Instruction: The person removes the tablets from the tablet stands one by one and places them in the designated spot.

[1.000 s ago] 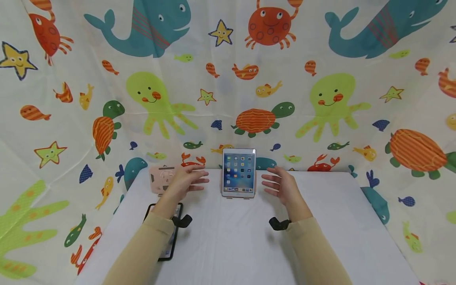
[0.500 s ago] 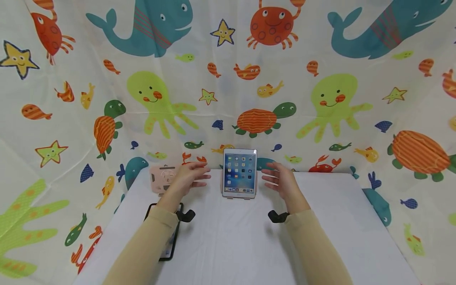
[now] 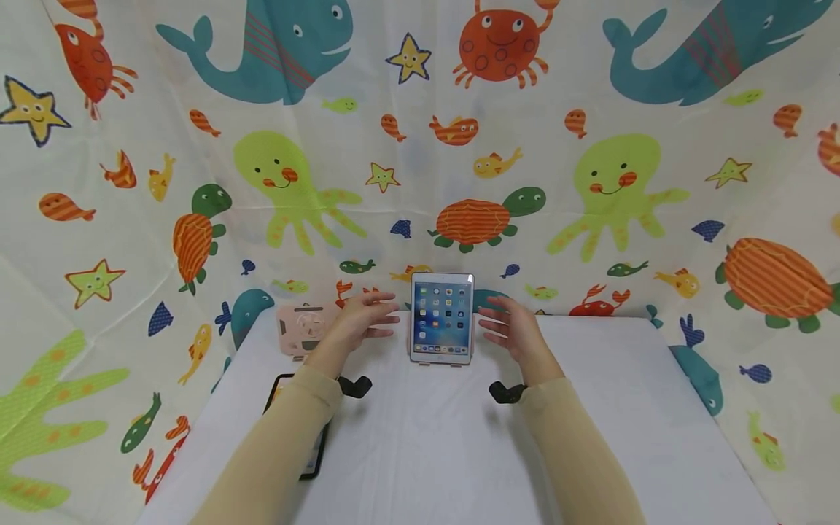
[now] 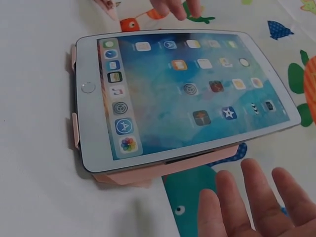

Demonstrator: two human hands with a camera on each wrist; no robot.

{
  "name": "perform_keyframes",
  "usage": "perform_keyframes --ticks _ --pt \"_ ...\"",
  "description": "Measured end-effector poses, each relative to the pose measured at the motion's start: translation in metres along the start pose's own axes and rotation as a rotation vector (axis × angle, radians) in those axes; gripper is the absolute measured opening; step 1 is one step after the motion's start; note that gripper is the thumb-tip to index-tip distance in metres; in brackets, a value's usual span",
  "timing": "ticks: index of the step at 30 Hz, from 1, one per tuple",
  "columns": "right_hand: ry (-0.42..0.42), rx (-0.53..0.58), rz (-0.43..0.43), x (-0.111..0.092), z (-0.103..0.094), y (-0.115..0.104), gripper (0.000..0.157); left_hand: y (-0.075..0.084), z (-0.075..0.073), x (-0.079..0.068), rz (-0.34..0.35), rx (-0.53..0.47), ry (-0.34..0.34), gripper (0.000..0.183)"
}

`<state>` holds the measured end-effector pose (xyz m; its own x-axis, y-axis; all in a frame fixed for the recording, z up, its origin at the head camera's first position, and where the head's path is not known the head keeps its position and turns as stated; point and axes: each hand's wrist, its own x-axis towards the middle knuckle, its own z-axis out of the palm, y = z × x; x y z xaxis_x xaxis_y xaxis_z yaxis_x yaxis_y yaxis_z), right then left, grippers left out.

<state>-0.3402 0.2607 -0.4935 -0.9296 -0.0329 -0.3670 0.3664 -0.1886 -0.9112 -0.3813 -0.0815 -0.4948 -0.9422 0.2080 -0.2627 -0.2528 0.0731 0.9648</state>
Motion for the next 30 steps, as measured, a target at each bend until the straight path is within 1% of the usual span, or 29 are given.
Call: perform_keyframes --ticks 4,9,13,16,22,30 --pt "-0.013 -0.002 0.002 0.004 0.001 -0.002 0.062 0.002 0.007 0.005 0.007 0.002 0.006 0.052" --pt "0.002 -0.012 0.003 0.008 0.005 -0.004 0.059 0.005 0.016 0.009 0.027 0.017 0.001 0.046" --pt "0.004 -0.039 -0.005 0.01 0.008 -0.005 0.057 0.007 0.021 0.012 0.021 0.034 0.01 0.04" --pt "0.004 -0.057 -0.019 0.011 0.01 -0.006 0.057 0.007 0.024 0.016 0.027 0.058 0.016 0.039" --pt "-0.005 -0.076 -0.05 0.014 0.014 -0.008 0.056 0.011 0.028 0.023 0.062 0.092 0.021 0.038" --pt "-0.027 -0.088 -0.089 0.018 0.017 -0.011 0.058 0.015 0.031 0.024 0.08 0.122 0.021 0.039"
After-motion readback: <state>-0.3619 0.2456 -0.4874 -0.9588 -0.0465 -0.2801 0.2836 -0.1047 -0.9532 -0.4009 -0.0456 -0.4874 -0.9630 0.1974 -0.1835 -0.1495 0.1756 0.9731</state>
